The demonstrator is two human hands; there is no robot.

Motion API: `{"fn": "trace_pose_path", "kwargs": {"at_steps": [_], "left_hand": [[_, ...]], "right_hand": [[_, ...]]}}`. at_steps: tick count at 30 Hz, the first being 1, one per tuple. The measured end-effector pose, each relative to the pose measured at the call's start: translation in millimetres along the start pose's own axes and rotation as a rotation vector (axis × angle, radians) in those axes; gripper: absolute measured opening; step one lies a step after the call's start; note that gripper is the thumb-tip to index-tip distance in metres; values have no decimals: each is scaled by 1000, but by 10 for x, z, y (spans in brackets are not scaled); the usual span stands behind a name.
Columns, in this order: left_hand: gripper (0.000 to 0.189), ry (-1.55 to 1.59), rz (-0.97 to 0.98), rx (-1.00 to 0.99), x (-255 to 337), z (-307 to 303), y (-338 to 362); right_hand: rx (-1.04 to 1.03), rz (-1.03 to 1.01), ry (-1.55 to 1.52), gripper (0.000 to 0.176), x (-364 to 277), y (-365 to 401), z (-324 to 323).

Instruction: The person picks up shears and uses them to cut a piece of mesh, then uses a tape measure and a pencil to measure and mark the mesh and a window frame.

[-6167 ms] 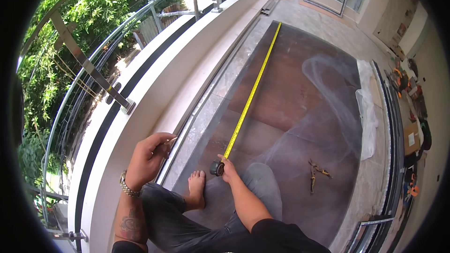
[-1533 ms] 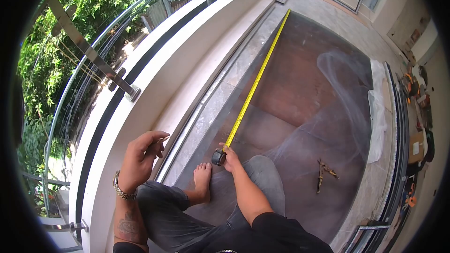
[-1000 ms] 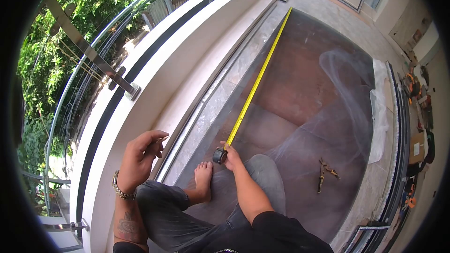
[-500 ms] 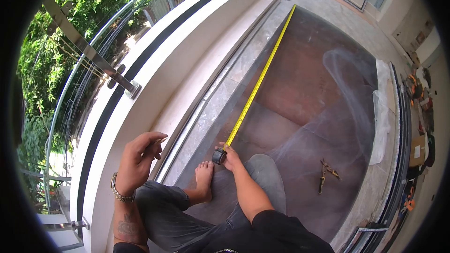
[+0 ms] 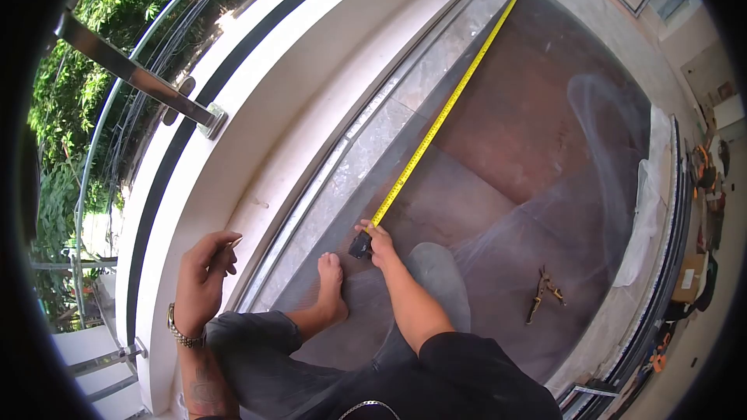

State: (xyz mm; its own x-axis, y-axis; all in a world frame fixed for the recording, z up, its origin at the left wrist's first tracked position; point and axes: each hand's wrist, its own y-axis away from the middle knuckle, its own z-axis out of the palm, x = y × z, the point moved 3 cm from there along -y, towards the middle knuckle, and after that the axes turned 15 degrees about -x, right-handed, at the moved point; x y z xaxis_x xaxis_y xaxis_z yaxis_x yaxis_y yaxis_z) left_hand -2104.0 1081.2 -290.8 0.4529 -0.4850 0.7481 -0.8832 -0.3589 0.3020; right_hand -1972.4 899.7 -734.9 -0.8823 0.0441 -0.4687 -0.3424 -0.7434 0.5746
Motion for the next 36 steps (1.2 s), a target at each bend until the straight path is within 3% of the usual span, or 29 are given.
{"fn": "trace_pose_path", "kwargs": {"at_steps": [4,11,23,36], "left_hand": [[21,-49,-94,12,-55,52,-109],[23,-167,-94,-72,-161,138,-348],[22,-201,-37,-97,-133,95,-355],[21,-184,-100,-64,-117,165,-146]], "right_hand": [[32,-36,-5,26,22,-80,32],[68,-194,41,23,22,-220,-44],[88,-143,80,24,113,-201,-25],[101,66,77,27,74,-194,-32]]}}
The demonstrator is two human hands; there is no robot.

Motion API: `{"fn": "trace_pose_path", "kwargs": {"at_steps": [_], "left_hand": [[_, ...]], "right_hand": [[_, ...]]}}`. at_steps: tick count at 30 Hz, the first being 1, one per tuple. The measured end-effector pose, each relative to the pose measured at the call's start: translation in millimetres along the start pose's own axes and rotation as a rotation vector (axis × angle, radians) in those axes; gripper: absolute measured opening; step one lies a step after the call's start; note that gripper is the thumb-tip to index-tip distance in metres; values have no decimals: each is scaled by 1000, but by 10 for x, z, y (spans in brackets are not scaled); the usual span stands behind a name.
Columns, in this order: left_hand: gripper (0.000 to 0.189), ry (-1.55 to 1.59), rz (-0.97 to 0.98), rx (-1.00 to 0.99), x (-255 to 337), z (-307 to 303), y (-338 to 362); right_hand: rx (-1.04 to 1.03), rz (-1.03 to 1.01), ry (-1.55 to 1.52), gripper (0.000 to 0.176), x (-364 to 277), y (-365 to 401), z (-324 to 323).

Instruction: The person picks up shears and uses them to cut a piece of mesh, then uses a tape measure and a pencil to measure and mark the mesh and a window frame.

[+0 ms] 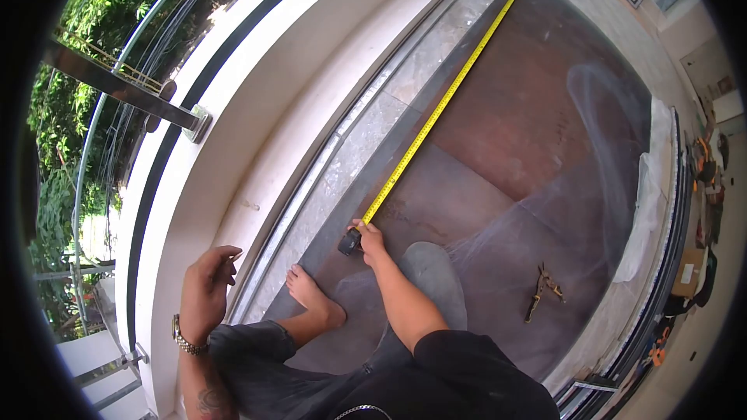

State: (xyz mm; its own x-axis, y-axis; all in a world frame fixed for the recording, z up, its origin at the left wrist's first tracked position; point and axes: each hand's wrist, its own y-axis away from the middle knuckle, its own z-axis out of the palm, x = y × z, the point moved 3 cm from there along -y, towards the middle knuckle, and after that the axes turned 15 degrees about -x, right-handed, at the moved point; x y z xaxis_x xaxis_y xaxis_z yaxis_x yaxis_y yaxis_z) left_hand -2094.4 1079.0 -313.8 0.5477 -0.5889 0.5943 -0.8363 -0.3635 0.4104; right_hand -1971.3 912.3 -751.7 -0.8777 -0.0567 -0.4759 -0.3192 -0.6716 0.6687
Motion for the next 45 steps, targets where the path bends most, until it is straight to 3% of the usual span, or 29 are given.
{"fn": "trace_pose_path", "kwargs": {"at_steps": [8,13,15,19,24,27,29,35,38,45], "left_hand": [[24,93,-86,-42,-202,344,37],[25,164,-85,-90,-653,1248,-305],[35,-10,-215,-185,-816,1658,-626],[46,-46,-223,-101,-1002,2434,-1228],[52,19,-330,-97,-1205,2900,-1422],[46,-28,-332,-124,-1198,2852,-1407],[42,-50,-346,-136,-1233,2837,-1312],[40,-76,-430,-168,-1552,2740,-774],[39,-299,-440,-115,-1742,2826,-532],[39,-151,-535,-116,-1915,2846,-373]], "right_hand": [[16,59,-46,26,55,-45,3],[9,119,-74,19,116,-104,-25],[7,132,-84,19,174,-149,-73],[17,130,-45,20,101,-97,-62],[-23,100,-4,22,56,-70,-118],[30,118,-32,22,-45,-27,-33],[82,150,275,23,-74,-18,-12],[204,136,655,23,-359,-72,-22],[200,161,751,21,-518,-139,-118],[217,196,891,24,-582,-164,-68]]}}
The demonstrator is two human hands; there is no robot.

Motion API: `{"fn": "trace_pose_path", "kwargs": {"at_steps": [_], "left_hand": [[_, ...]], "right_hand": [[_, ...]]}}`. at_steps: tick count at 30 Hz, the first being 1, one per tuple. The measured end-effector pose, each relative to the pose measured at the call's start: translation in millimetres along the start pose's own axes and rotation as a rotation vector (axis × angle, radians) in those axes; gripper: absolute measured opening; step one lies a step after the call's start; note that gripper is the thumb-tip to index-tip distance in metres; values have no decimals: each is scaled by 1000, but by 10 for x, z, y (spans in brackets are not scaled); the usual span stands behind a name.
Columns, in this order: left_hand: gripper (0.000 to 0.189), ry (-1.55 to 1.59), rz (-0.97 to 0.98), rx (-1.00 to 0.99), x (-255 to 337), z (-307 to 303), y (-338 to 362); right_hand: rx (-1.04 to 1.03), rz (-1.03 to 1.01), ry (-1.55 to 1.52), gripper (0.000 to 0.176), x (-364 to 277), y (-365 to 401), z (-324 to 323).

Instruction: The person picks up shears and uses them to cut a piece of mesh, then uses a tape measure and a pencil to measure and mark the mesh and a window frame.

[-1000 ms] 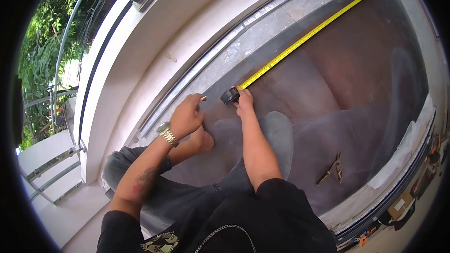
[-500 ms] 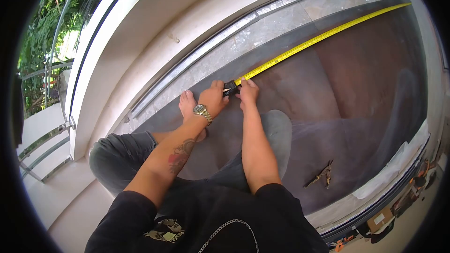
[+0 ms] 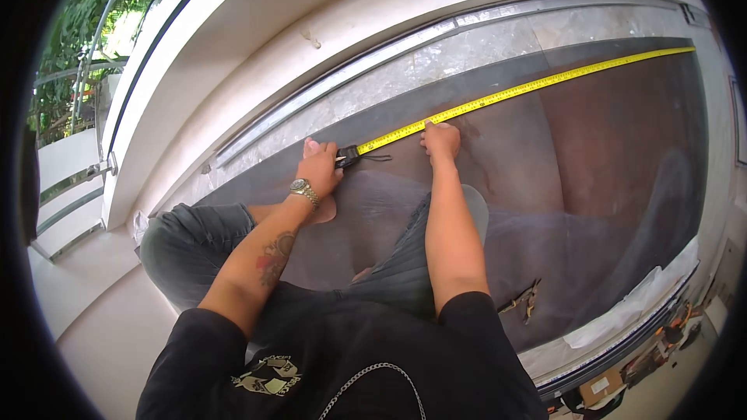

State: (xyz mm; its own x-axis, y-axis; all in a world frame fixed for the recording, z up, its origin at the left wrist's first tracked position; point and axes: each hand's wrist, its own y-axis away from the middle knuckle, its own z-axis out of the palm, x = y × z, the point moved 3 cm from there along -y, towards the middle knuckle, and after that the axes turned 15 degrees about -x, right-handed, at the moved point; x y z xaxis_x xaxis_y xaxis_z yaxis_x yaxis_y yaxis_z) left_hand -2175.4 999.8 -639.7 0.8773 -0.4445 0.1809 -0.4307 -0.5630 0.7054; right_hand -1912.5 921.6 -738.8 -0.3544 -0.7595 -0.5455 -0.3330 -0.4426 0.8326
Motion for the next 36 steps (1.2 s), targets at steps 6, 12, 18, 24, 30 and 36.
{"fn": "trace_pose_path", "kwargs": {"at_steps": [6,12,18,24,30,36], "left_hand": [[36,23,-95,-120,-211,-13,101],[35,-38,-184,-48,-867,186,182],[23,-14,-265,-48,-694,227,258],[22,-37,-240,-29,-715,394,288],[43,70,-198,-45,-528,309,404],[49,269,-251,-20,-381,370,303]], "right_hand": [[-40,60,100,21,-33,-7,1],[-23,70,73,22,-8,-73,20],[-3,35,121,21,3,-83,55],[-63,-43,63,18,455,-585,-61],[25,33,130,20,11,-83,22],[38,33,63,29,-10,-28,18]]}}
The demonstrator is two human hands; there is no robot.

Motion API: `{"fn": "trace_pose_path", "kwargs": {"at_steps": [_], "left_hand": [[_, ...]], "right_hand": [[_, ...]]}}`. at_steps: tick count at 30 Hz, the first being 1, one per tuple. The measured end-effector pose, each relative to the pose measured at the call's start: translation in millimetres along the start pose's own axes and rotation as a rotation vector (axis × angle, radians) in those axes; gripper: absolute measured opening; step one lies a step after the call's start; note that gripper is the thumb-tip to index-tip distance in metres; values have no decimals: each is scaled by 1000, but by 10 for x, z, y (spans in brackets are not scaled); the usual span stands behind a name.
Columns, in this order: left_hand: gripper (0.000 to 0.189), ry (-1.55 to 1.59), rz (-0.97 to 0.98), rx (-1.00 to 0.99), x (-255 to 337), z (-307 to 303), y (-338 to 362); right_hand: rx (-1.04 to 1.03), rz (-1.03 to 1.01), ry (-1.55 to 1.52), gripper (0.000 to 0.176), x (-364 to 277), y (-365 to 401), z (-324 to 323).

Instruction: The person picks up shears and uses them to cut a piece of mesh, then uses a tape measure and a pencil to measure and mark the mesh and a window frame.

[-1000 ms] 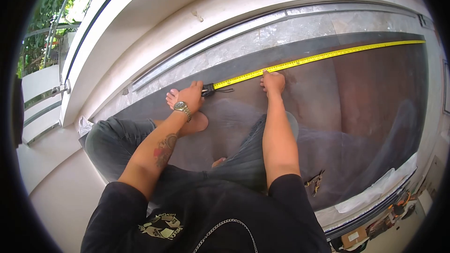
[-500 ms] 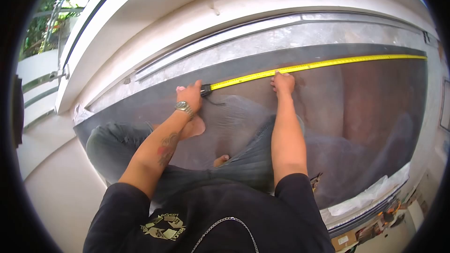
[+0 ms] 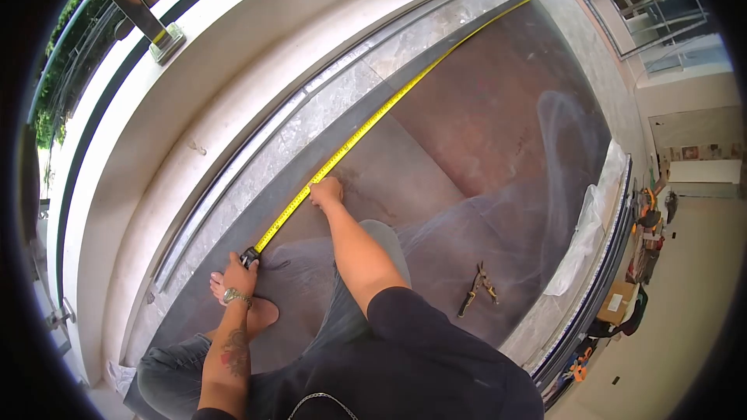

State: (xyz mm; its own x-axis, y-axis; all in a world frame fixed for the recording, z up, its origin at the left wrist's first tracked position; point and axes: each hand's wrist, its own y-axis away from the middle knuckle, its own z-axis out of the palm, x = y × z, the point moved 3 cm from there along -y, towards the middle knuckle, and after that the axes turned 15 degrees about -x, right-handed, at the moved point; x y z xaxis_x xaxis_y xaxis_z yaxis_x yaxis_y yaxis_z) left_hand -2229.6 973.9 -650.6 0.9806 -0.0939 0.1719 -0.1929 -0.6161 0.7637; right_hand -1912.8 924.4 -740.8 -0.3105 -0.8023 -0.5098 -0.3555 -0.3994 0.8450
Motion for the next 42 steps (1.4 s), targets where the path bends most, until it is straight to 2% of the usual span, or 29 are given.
{"fn": "trace_pose_path", "kwargs": {"at_steps": [3,8,10,12,14,15,18,20,25,30,33,35,36,37,38,40,41,42], "left_hand": [[48,25,58,17,-19,52,-60],[49,-126,-44,29,213,-279,226],[48,-175,-82,44,90,-270,214],[47,-216,-201,111,-288,-158,60],[48,-64,-180,46,-579,-87,-98],[51,-77,-161,44,-607,-74,-127],[49,-133,-273,11,-449,-69,-44],[49,-65,-291,70,-395,-71,33],[52,70,-337,131,-446,-77,-18],[60,150,-452,41,-557,-40,-130],[67,80,-525,-6,-345,-234,62],[63,-18,-528,-102,-416,-253,-18],[54,-17,-470,-137,-381,-318,0],[51,-4,-502,-126,-283,-390,3],[50,82,-412,-117,-194,-411,9],[63,60,-489,-114,-408,-255,-179],[68,57,-488,-90,-371,-231,-138],[73,53,-500,-60,-350,-249,-88]], "right_hand": [[3,9,-30,28,39,-38,9],[30,-45,29,23,158,-195,33],[10,-50,65,20,196,-232,43],[24,-28,65,21,178,-235,34],[52,-83,186,22,414,-598,18],[-2,-46,52,22,282,-385,18],[-81,-5,0,19,211,-327,7],[-56,-34,-49,18,207,-327,10],[-88,58,24,17,94,-207,9],[-85,50,11,19,77,-175,7],[-143,52,1,21,146,-256,22],[-175,15,-48,23,254,-377,-31],[-147,8,-103,21,227,-284,-26],[-83,13,14,20,138,-216,-51],[-45,-34,27,21,390,-556,-68],[-25,-96,71,19,437,-628,-12],[-30,-27,-16,19,308,-445,27],[-13,-32,73,21,228,-345,40]]}}
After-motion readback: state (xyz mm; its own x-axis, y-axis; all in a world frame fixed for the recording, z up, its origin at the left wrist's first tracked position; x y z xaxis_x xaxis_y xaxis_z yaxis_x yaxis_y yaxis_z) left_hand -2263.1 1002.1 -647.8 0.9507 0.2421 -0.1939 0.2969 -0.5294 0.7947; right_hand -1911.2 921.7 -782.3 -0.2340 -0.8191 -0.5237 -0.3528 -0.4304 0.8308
